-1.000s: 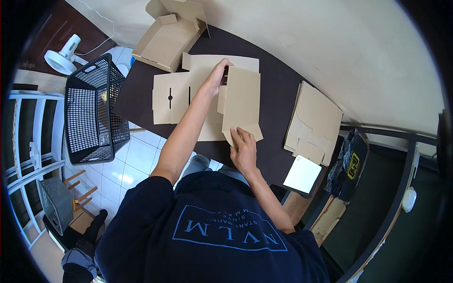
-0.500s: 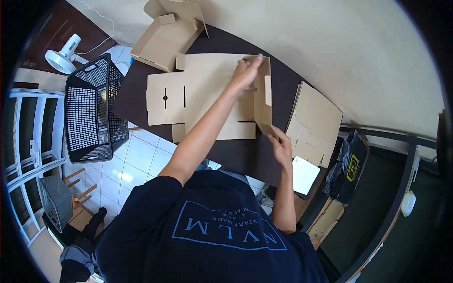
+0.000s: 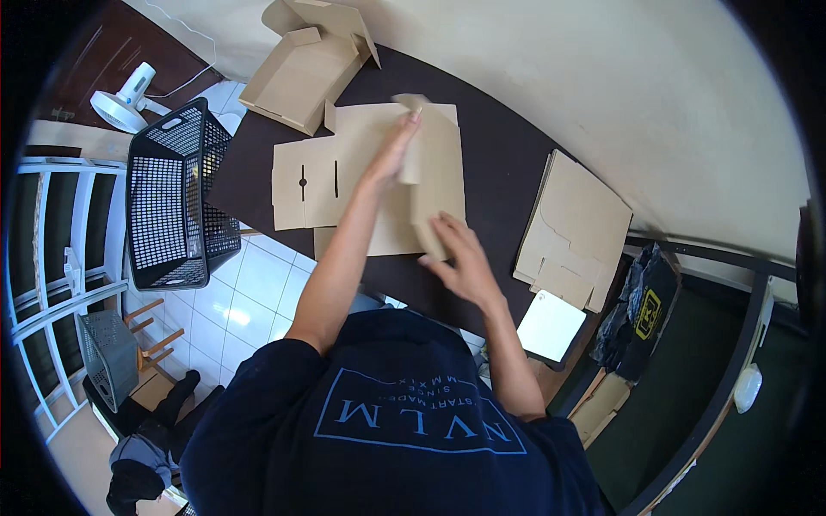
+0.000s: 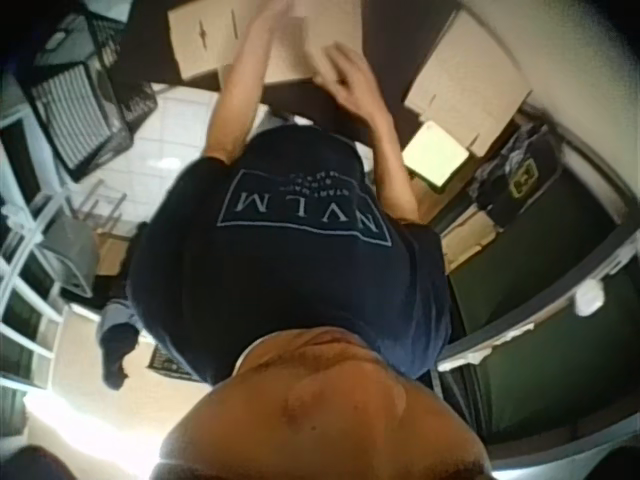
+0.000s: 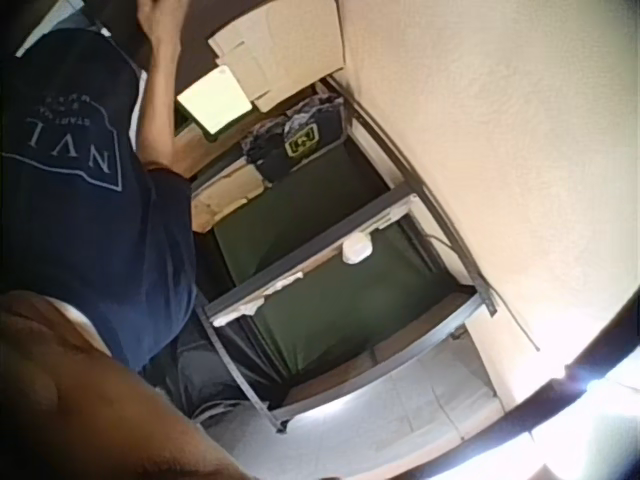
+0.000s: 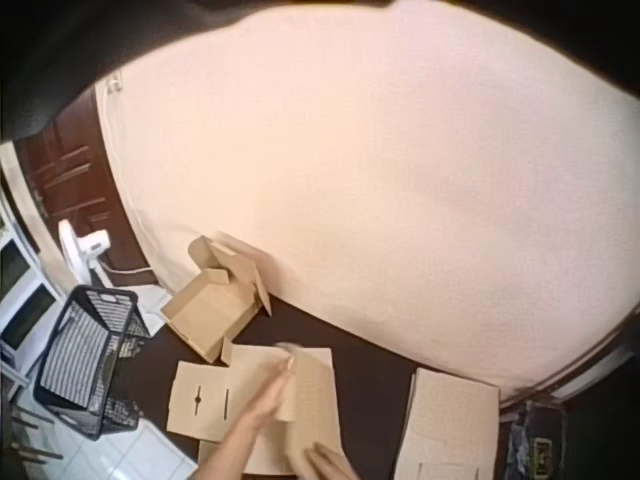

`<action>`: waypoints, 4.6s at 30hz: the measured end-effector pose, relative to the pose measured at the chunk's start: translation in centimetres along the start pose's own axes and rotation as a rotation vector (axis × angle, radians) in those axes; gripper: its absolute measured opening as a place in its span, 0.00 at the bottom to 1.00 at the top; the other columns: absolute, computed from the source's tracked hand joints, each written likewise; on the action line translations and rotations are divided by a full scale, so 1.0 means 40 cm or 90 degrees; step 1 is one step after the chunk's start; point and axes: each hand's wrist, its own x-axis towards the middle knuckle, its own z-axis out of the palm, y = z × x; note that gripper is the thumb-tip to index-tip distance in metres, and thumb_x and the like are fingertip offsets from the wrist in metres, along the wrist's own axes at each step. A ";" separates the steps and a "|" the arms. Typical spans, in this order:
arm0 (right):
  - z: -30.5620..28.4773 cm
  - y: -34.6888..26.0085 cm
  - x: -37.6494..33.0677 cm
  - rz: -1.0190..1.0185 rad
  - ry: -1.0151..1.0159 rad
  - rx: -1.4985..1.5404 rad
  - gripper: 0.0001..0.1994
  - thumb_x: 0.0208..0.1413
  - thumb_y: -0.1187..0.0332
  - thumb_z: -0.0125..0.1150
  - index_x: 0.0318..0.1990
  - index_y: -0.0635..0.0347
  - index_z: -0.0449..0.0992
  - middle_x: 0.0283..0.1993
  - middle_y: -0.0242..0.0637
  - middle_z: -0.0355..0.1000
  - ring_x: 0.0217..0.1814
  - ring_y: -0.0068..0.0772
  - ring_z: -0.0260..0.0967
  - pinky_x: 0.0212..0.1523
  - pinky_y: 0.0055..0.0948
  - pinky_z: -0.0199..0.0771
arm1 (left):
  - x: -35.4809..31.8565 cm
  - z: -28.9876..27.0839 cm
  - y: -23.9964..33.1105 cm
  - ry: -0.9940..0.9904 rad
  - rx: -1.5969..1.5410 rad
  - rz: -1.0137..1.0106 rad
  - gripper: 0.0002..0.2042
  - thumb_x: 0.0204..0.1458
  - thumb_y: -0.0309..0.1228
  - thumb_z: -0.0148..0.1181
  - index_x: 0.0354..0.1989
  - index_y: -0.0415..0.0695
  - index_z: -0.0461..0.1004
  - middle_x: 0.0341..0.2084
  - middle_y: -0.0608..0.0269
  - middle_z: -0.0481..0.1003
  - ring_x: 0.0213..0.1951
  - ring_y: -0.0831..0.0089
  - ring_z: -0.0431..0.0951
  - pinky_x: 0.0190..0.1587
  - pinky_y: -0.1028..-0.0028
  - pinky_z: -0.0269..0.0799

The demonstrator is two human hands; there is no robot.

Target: The person assembles storage boxes by folding flat cardboard templates by hand.

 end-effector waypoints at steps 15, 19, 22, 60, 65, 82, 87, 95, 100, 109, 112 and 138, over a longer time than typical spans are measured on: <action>0.131 0.244 0.145 0.407 0.275 0.159 0.26 0.63 0.53 0.57 0.58 0.66 0.73 0.51 0.52 0.75 0.53 0.50 0.74 0.56 0.41 0.71 | 0.060 -0.231 -0.089 0.039 0.224 0.013 0.21 0.59 0.31 0.61 0.58 0.38 0.67 0.40 0.51 0.80 0.45 0.66 0.80 0.51 0.72 0.72; 0.146 0.236 0.087 0.341 0.346 0.138 0.24 0.67 0.55 0.52 0.60 0.67 0.70 0.57 0.54 0.73 0.58 0.49 0.73 0.58 0.39 0.71 | 0.008 -0.179 0.003 0.069 0.258 0.115 0.18 0.59 0.30 0.60 0.55 0.37 0.70 0.44 0.47 0.79 0.46 0.64 0.79 0.50 0.68 0.73; 0.159 0.194 0.045 0.341 0.301 0.137 0.23 0.68 0.57 0.49 0.61 0.67 0.69 0.60 0.56 0.70 0.63 0.53 0.68 0.63 0.41 0.66 | -0.019 -0.272 0.042 0.133 0.284 0.111 0.17 0.59 0.31 0.60 0.53 0.36 0.71 0.43 0.49 0.79 0.48 0.63 0.79 0.51 0.67 0.72; 0.362 0.099 0.423 0.149 0.061 -0.297 0.42 0.66 0.41 0.38 0.70 0.76 0.51 0.76 0.65 0.40 0.80 0.61 0.33 0.77 0.51 0.32 | -0.187 -0.492 0.038 0.248 0.522 0.093 0.22 0.52 0.33 0.68 0.53 0.43 0.68 0.38 0.44 0.81 0.42 0.53 0.83 0.46 0.62 0.76; 0.312 0.073 0.436 0.176 -0.031 -0.249 0.44 0.64 0.39 0.38 0.71 0.76 0.49 0.76 0.64 0.39 0.80 0.60 0.31 0.77 0.51 0.32 | -0.184 -0.506 0.013 0.293 0.552 0.101 0.21 0.51 0.35 0.68 0.51 0.43 0.70 0.41 0.45 0.81 0.45 0.54 0.83 0.49 0.63 0.76; 0.307 0.081 0.233 0.174 0.017 -0.307 0.38 0.66 0.43 0.41 0.64 0.77 0.61 0.71 0.64 0.55 0.76 0.67 0.43 0.74 0.59 0.41 | -0.195 -0.482 0.028 0.309 0.594 0.083 0.21 0.52 0.37 0.67 0.52 0.43 0.71 0.39 0.43 0.81 0.44 0.51 0.83 0.48 0.60 0.76; 0.353 0.083 0.094 0.153 0.068 -0.320 0.34 0.66 0.46 0.44 0.61 0.75 0.66 0.66 0.64 0.62 0.73 0.73 0.47 0.72 0.61 0.44 | -0.179 -0.488 0.022 0.300 0.544 0.088 0.21 0.53 0.38 0.67 0.52 0.42 0.71 0.41 0.43 0.80 0.45 0.54 0.82 0.49 0.62 0.76; 0.148 0.117 0.047 0.313 0.206 0.274 0.25 0.67 0.53 0.52 0.63 0.60 0.70 0.62 0.54 0.70 0.67 0.50 0.65 0.64 0.41 0.65 | -0.116 -0.395 -0.042 0.160 0.274 0.108 0.20 0.59 0.40 0.63 0.54 0.41 0.68 0.43 0.54 0.76 0.47 0.65 0.76 0.49 0.66 0.74; 0.093 0.065 -0.002 0.385 0.241 0.217 0.36 0.56 0.54 0.68 0.68 0.60 0.62 0.69 0.56 0.60 0.70 0.51 0.61 0.68 0.41 0.61 | -0.060 -0.272 -0.147 0.156 0.465 0.093 0.26 0.55 0.40 0.66 0.57 0.41 0.65 0.50 0.43 0.75 0.53 0.58 0.77 0.53 0.64 0.72; 0.142 -0.037 -0.078 0.145 0.059 -0.123 0.56 0.39 0.47 0.78 0.73 0.57 0.50 0.78 0.58 0.34 0.78 0.71 0.32 0.73 0.58 0.44 | -0.100 -0.089 -0.024 0.109 0.246 0.032 0.33 0.56 0.39 0.65 0.66 0.44 0.55 0.52 0.42 0.73 0.54 0.53 0.77 0.54 0.60 0.75; 0.146 0.014 -0.096 0.099 0.227 -0.038 0.38 0.49 0.63 0.70 0.67 0.61 0.60 0.69 0.61 0.56 0.70 0.64 0.57 0.66 0.51 0.62 | -0.163 0.011 0.048 0.005 0.034 -0.062 0.29 0.60 0.38 0.61 0.67 0.48 0.55 0.50 0.43 0.73 0.50 0.56 0.79 0.50 0.62 0.78; -0.180 0.510 -0.005 0.444 0.544 0.378 0.17 0.60 0.70 0.60 0.53 0.67 0.67 0.32 0.41 0.74 0.22 0.29 0.75 0.14 0.24 0.70 | -0.420 -0.489 -0.150 0.324 0.311 -0.163 0.16 0.55 0.26 0.59 0.50 0.32 0.75 0.42 0.52 0.80 0.42 0.66 0.81 0.47 0.68 0.75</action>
